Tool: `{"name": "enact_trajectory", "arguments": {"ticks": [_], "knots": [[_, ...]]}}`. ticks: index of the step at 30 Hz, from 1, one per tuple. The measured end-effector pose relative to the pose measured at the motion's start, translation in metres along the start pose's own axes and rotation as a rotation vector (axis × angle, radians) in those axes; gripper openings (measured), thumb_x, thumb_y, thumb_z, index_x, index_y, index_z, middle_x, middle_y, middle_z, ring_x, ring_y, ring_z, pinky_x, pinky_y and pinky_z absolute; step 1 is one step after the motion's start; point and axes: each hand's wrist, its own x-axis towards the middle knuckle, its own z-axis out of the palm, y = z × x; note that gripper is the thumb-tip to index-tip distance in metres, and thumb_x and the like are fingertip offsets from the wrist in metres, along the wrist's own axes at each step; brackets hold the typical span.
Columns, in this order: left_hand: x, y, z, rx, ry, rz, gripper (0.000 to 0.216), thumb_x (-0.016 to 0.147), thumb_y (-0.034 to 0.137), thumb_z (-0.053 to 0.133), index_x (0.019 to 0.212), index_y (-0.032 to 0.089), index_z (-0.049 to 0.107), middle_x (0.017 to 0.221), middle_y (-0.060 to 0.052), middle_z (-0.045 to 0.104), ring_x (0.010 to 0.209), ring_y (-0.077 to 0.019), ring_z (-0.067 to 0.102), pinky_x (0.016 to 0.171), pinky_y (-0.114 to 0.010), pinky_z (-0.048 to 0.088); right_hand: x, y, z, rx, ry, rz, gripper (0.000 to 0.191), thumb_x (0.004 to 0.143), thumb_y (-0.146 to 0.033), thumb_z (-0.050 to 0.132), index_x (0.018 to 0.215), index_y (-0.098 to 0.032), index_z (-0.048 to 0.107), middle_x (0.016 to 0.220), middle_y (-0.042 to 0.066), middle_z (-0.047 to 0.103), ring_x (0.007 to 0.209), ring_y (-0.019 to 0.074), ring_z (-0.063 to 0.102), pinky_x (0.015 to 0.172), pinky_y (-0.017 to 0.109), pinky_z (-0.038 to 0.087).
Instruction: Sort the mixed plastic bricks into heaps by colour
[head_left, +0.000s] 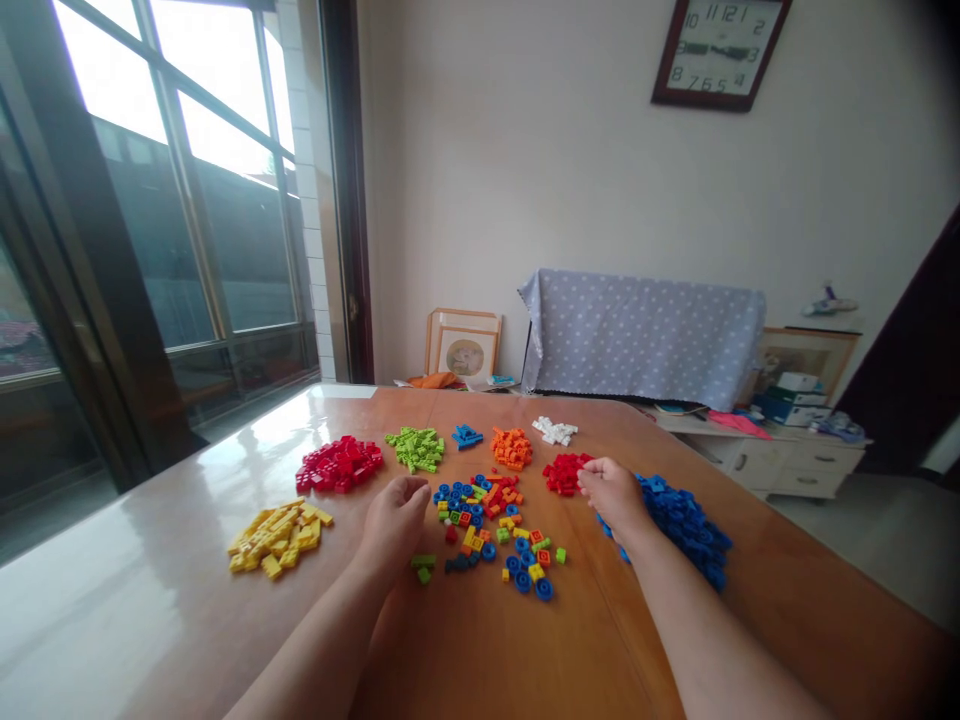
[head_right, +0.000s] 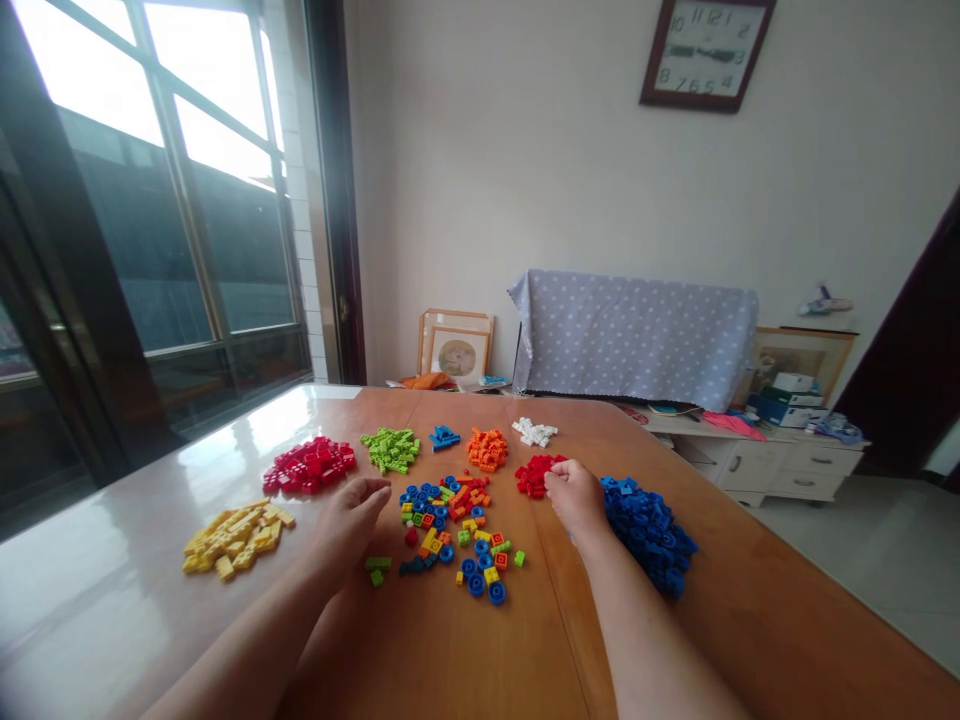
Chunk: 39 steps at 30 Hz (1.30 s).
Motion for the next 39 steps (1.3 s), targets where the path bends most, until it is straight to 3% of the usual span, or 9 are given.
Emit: {"name": "enact_trajectory", "arguments": {"ticks": [8, 18, 26, 32, 35, 39], "knots": [[-0.001, 0.003, -0.001, -0.024, 0.008, -0.022, 0.045, 0.072, 0.049, 0.062, 0.096, 0.013, 0.072, 0.087, -0.009, 0.073, 0.076, -0.0217, 0.064, 0.066, -0.029, 0.046, 0.011, 0.01, 0.001, 0.045, 0.013, 0.009, 0.026, 0.084, -0.031, 0.049, 0.106, -0.019, 0.055, 0.101, 0.013, 0.074, 0.083, 0.0198, 0.074, 0.066, 0.027, 0.059], [0.001, 0.001, -0.003, -0.017, 0.01, -0.011, 0.044, 0.073, 0.046, 0.061, 0.099, 0.013, 0.072, 0.087, -0.01, 0.072, 0.074, -0.0213, 0.063, 0.065, -0.029, 0.045, 0.009, 0.013, -0.005, -0.047, 0.026, -0.042, 0.031, 0.083, -0.033, 0.05, 0.109, -0.018, 0.059, 0.097, 0.009, 0.074, 0.077, 0.0186, 0.071, 0.065, 0.027, 0.054], [-0.002, 0.007, -0.005, -0.002, 0.038, -0.017, 0.042, 0.073, 0.042, 0.059, 0.1, 0.012, 0.072, 0.079, -0.007, 0.07, 0.067, -0.0182, 0.059, 0.062, -0.028, 0.044, -0.013, -0.005, 0.011, -0.171, -0.218, -0.187, 0.022, 0.08, -0.031, 0.051, 0.092, -0.02, 0.066, 0.078, 0.002, 0.07, 0.069, 0.0165, 0.063, 0.061, 0.025, 0.046], [-0.007, 0.013, -0.006, 0.013, 0.024, 0.0, 0.041, 0.074, 0.039, 0.058, 0.102, 0.012, 0.072, 0.09, -0.009, 0.072, 0.077, -0.0206, 0.062, 0.068, -0.028, 0.045, -0.034, -0.023, 0.004, -0.23, -0.514, -0.252, 0.015, 0.078, -0.029, 0.055, 0.08, -0.018, 0.066, 0.065, -0.002, 0.061, 0.061, 0.013, 0.054, 0.054, 0.022, 0.036], [-0.009, 0.013, -0.006, 0.026, 0.005, -0.002, 0.041, 0.075, 0.038, 0.058, 0.103, 0.012, 0.072, 0.091, -0.01, 0.072, 0.078, -0.0211, 0.063, 0.068, -0.029, 0.045, -0.041, -0.031, -0.001, -0.243, -0.586, -0.231, 0.013, 0.076, -0.026, 0.057, 0.081, -0.017, 0.066, 0.06, -0.004, 0.055, 0.056, 0.0109, 0.047, 0.05, 0.02, 0.029], [-0.009, 0.013, -0.005, 0.017, -0.014, 0.006, 0.04, 0.075, 0.036, 0.057, 0.102, 0.012, 0.072, 0.093, -0.011, 0.072, 0.083, -0.0223, 0.064, 0.073, -0.03, 0.046, -0.048, -0.039, -0.007, -0.235, -0.673, -0.226, 0.008, 0.075, -0.023, 0.06, 0.078, -0.017, 0.065, 0.06, -0.004, 0.055, 0.056, 0.0098, 0.045, 0.051, 0.02, 0.028]]}}
